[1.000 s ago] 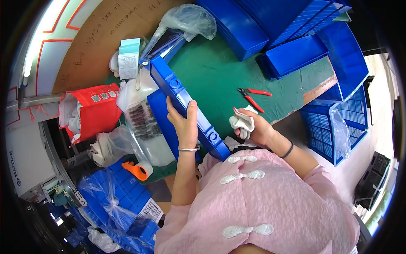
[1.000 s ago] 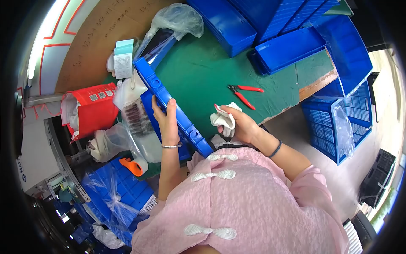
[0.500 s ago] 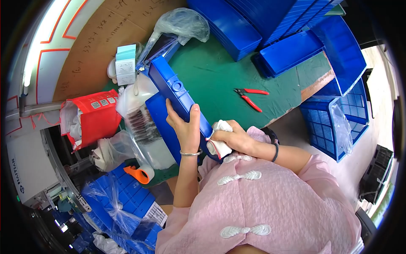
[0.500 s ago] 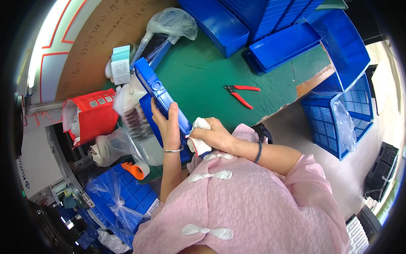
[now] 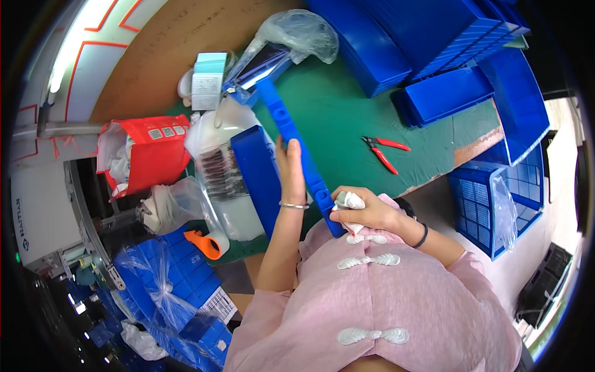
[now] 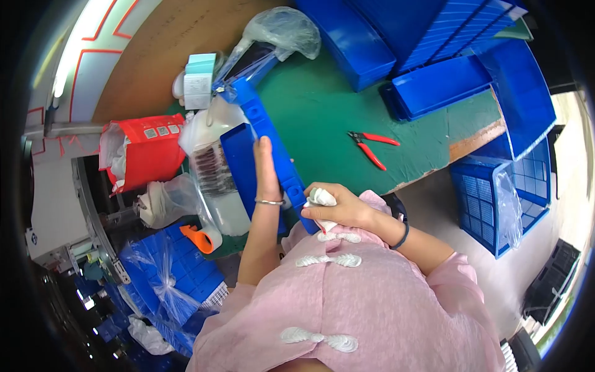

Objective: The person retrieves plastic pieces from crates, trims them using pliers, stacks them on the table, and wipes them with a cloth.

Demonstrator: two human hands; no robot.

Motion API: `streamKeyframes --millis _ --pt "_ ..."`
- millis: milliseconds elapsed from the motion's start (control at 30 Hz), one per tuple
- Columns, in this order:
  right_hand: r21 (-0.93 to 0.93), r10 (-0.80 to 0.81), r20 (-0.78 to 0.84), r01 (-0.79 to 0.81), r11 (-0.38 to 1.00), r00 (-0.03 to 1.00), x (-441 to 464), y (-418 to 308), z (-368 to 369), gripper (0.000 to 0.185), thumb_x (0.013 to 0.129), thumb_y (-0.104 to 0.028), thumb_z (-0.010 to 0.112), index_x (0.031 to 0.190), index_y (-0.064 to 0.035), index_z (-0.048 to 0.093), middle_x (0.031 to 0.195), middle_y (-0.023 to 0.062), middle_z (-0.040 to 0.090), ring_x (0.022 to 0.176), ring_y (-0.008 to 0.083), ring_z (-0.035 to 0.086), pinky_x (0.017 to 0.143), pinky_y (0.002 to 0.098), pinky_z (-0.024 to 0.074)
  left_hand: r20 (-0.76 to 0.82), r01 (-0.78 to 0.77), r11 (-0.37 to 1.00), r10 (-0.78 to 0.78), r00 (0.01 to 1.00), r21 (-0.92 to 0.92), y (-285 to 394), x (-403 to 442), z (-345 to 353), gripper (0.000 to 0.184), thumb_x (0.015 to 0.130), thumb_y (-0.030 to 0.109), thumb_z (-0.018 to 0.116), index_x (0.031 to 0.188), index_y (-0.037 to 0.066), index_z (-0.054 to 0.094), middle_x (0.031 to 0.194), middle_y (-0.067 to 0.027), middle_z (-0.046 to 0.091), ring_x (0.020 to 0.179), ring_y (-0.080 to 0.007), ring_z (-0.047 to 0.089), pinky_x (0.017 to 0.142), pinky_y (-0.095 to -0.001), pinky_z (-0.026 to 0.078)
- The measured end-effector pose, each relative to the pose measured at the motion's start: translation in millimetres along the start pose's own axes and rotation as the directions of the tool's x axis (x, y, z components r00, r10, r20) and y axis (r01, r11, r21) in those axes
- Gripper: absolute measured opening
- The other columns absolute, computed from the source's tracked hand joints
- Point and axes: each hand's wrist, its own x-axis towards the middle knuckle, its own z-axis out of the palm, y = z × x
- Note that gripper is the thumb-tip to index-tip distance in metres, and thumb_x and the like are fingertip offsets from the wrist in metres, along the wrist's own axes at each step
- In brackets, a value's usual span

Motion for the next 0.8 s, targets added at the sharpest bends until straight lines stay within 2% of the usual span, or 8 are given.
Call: streamKeyframes --millis 133,200,300,433,500,567,633,800 --pt "0.004 -0.001 -0.168 0.002 1.0 0.986 17 5 -10 0.014 0.074 -0.01 0.062 0.079 -0.0046 0.05 0.066 -0.0026 0.048 0.06 0.0044 0.046 0.051 0.0212 0.038 -0.023 -0.067 0.888 0.086 0.996 0.454 -8 1 -19 0.071 0.08 0.048 0.048 0.125 -0.003 0.029 0.114 -0.023 0.042 0.108 -0.0319 0.039 0.092 -0.0386 0.03" --pt "-0.197 -0.059 -0.24 0.011 0.98 0.969 20 16 -23 0.012 0.074 -0.01 0.06 0.078 -0.0044 0.05 0.066 -0.0023 0.048 0.06 0.0049 0.046 0.052 0.0223 0.0385 -0.142 0.023 0.275 0.419 0.897 0.961 -2 -23 -38 0.079 0.07 0.05 0.058 0.124 0.0 0.031 0.121 -0.0246 0.033 0.111 -0.0375 0.033 0.093 -0.0426 0.029" --pt "-0.304 -0.048 -0.31 -0.051 0.951 0.949 28 31 -30 0.013 0.073 -0.012 0.059 0.078 -0.0042 0.05 0.066 0.0012 0.05 0.061 0.0078 0.048 0.055 0.0255 0.0405 -0.294 0.27 0.141 0.196 0.935 0.952 -32 -37 -69 0.084 0.06 0.042 0.068 0.125 0.002 0.031 0.123 -0.0223 0.029 0.109 -0.0414 0.032 0.091 -0.0444 0.031" --pt "-0.324 -0.057 -0.342 -0.061 0.944 0.938 38 36 -29 0.015 0.071 -0.014 0.059 0.078 -0.0037 0.051 0.064 0.0032 0.05 0.061 0.01 0.048 0.057 0.0274 0.0409 -0.306 0.259 0.28 0.14 0.942 0.924 -43 -41 -86 0.077 0.064 0.038 0.066 0.124 0.003 0.034 0.124 -0.0219 0.028 0.112 -0.0378 0.031 0.091 -0.0437 0.032" --pt "-0.313 -0.081 -0.338 -0.031 0.949 0.937 41 34 -30 0.014 0.072 -0.014 0.059 0.078 -0.0036 0.051 0.064 0.0024 0.05 0.061 0.0094 0.047 0.056 0.0268 0.0403 -0.263 0.073 0.678 0.182 0.948 0.732 -45 -40 -99 0.07 0.064 0.037 0.065 0.12 0.003 0.039 0.12 -0.0192 0.032 0.109 -0.0316 0.035 0.09 -0.039 0.033" --pt "-0.191 -0.086 -0.326 0.023 0.981 0.941 40 35 -31 0.013 0.072 -0.012 0.059 0.078 -0.0029 0.051 0.064 0.0001 0.048 0.059 0.0076 0.045 0.054 0.0251 0.0388 -0.157 0.149 0.989 -0.149 0.976 -0.012 -39 -40 -115 0.057 0.072 0.033 0.057 0.116 0.002 0.042 0.108 -0.0163 0.045 0.096 -0.0271 0.048 0.08 -0.037 0.042" --pt "-0.182 -0.082 -0.32 0.024 0.983 0.944 40 37 -33 0.013 0.073 -0.011 0.059 0.079 -0.0027 0.051 0.064 -0.0008 0.047 0.059 0.0067 0.044 0.053 0.0244 0.0381 0.096 0.291 0.734 -0.296 0.95 -0.614 -21 -46 -120 0.06 0.075 0.039 0.048 0.118 -0.002 0.039 0.102 -0.0199 0.052 0.08 -0.0287 0.057 0.067 -0.0327 0.049" --pt "-0.134 -0.074 -0.324 0.032 0.99 0.943 39 37 -33 0.013 0.073 -0.01 0.059 0.08 -0.0024 0.051 0.063 -0.0026 0.046 0.058 0.0048 0.043 0.051 0.0226 0.0366 0.38 0.334 0.587 -0.048 0.924 -0.738 18 -46 -95 0.072 0.074 0.044 0.044 0.125 -0.004 0.03 0.116 -0.0273 0.042 0.091 -0.0383 0.053 0.069 -0.0426 0.05"
